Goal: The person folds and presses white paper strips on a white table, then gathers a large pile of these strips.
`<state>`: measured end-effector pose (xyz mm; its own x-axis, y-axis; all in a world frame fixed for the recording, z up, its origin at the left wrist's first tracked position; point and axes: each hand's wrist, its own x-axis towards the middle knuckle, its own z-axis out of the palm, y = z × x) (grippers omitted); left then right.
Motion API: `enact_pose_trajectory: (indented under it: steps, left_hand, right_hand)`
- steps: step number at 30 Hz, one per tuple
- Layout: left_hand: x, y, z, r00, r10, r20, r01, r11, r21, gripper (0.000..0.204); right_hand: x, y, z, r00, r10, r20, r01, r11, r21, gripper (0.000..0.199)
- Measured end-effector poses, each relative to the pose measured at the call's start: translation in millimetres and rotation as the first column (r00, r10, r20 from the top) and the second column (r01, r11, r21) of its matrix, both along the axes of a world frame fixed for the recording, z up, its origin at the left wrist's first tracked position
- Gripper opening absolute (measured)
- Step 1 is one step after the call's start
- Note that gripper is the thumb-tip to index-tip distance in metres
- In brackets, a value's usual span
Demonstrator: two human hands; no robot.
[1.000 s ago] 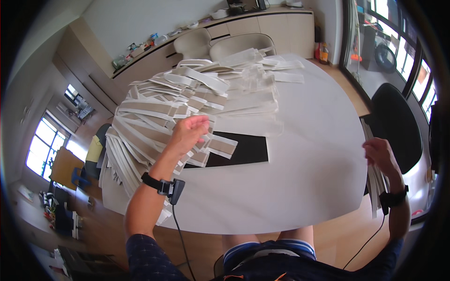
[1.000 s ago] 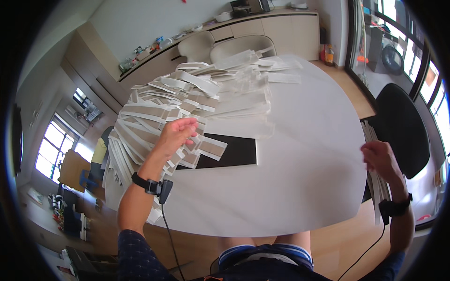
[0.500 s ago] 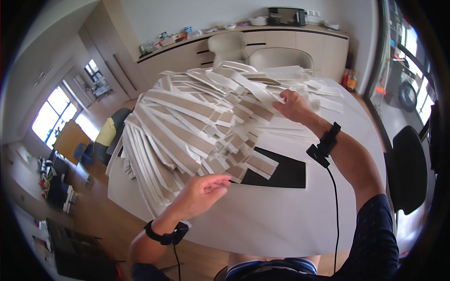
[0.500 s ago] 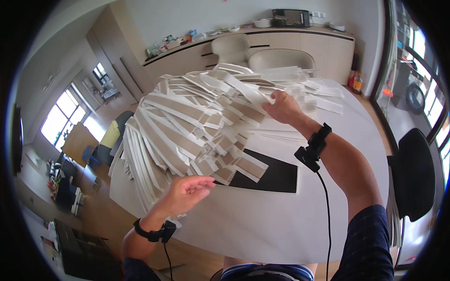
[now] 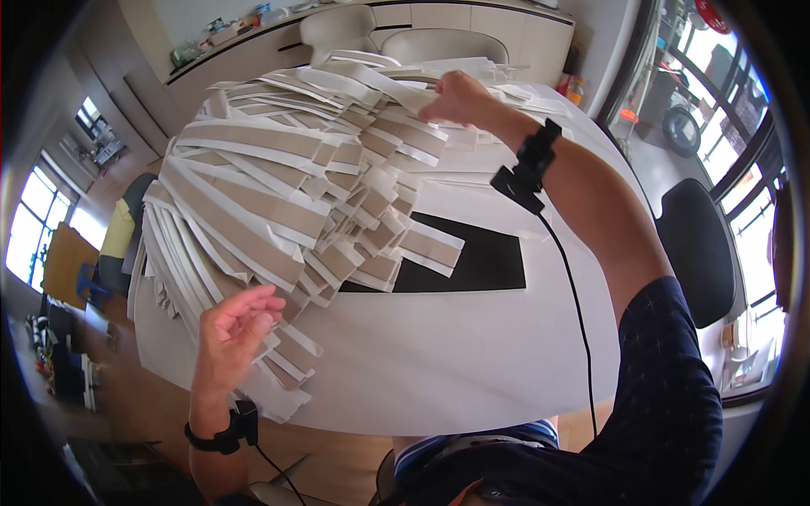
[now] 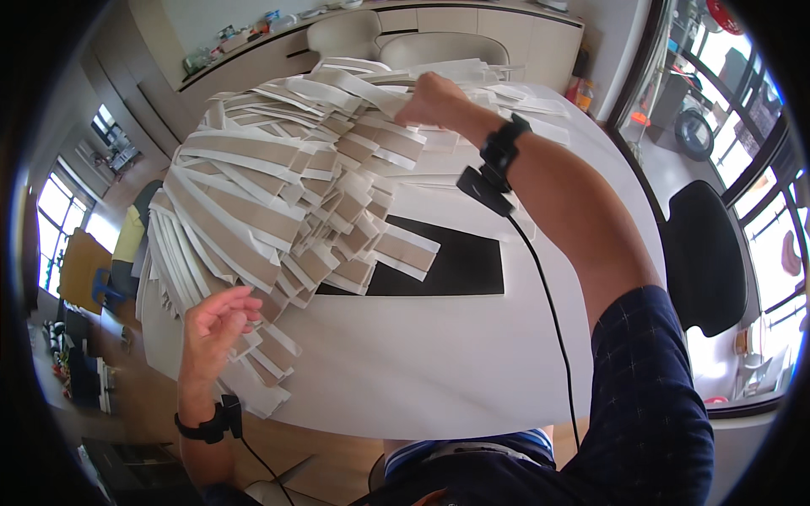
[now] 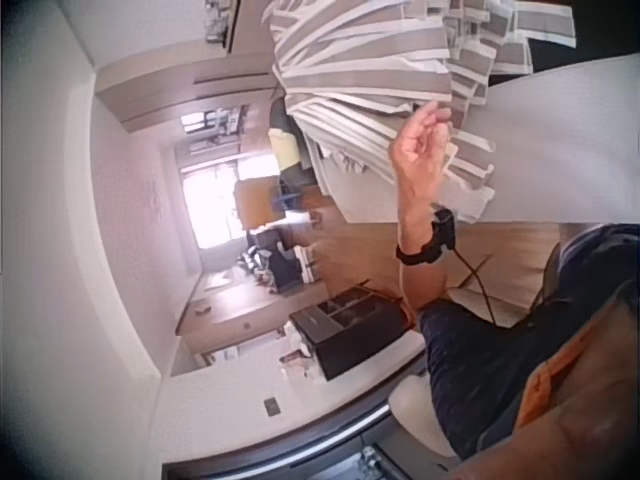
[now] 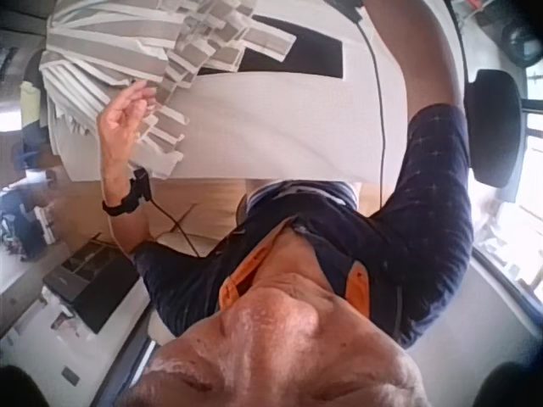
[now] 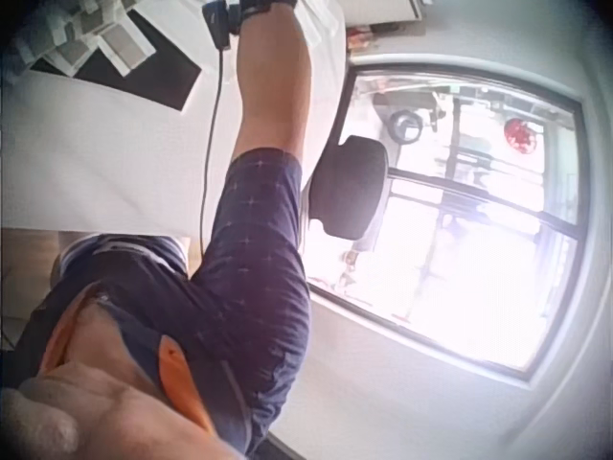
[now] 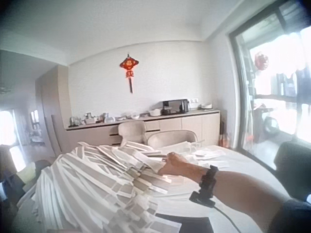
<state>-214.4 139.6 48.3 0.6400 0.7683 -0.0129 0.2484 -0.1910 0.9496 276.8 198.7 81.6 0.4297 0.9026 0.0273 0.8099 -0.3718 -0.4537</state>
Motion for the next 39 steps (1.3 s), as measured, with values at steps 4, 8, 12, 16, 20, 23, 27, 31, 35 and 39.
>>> enact_pose_trajectory:
  steps: [4, 8, 12, 16, 20, 23, 27, 31, 35, 39]
  left_hand:
    - [2, 4, 6, 0.998, 0.05, 0.037, -0.049, 0.999, -0.015, 0.036]
    - [14, 0, 14, 1.0, -0.004, 0.025, 0.004, 1.0, -0.024, 0.036]
    - [25, -5, 24, 0.999, -0.041, 0.022, 0.042, 0.999, -0.033, 0.038]
    - [24, -10, 28, 0.995, -0.093, 0.03, 0.093, 0.996, -0.002, 0.039]
    - [8, -39, 16, 0.987, -0.13, -0.097, 0.14, 0.985, 0.099, 0.036]
    - [1, -71, -14, 0.969, -0.222, -0.112, 0.235, 0.965, 0.117, 0.035]
    - [2, -101, -68, 0.976, -0.209, -0.059, 0.214, 0.972, 0.098, 0.032]
    - [8, -104, -105, 0.978, -0.149, 0.143, 0.117, 0.971, 0.208, 0.03]
    - [10, -106, -109, 0.976, -0.1, 0.194, 0.031, 0.943, 0.332, 0.029]
    - [9, -105, -101, 0.977, -0.093, 0.192, 0.029, 0.949, 0.313, 0.029]
  right_hand:
    - [-11, -1, 43, 0.715, 0.038, -0.698, 0.135, 0.972, 0.191, 0.023]
    - [-20, -1, 69, 0.485, 0.175, -0.857, 0.267, 0.903, 0.336, 0.016]
    - [-14, 13, 73, 0.445, 0.253, -0.859, 0.278, 0.873, 0.401, 0.015]
    - [-3, 6, 45, 0.929, 0.163, -0.332, -0.07, 0.959, 0.275, 0.017]
    - [-5, -11, 9, 0.894, -0.182, 0.409, -0.043, 0.874, 0.484, 0.02]
    - [-15, 20, 16, 0.979, 0.035, 0.202, -0.127, 0.875, 0.466, 0.026]
    - [-46, 88, 25, 0.984, 0.17, 0.059, -0.18, 0.926, 0.331, 0.033]
    - [-72, 142, 13, 0.99, -0.042, 0.135, 0.008, 0.97, 0.241, 0.037]
    - [-72, 170, 5, 0.977, -0.017, 0.211, -0.012, 0.991, 0.134, 0.027]
    - [-54, 173, 25, 0.45, 0.395, 0.801, -0.436, 0.88, -0.189, 0.006]
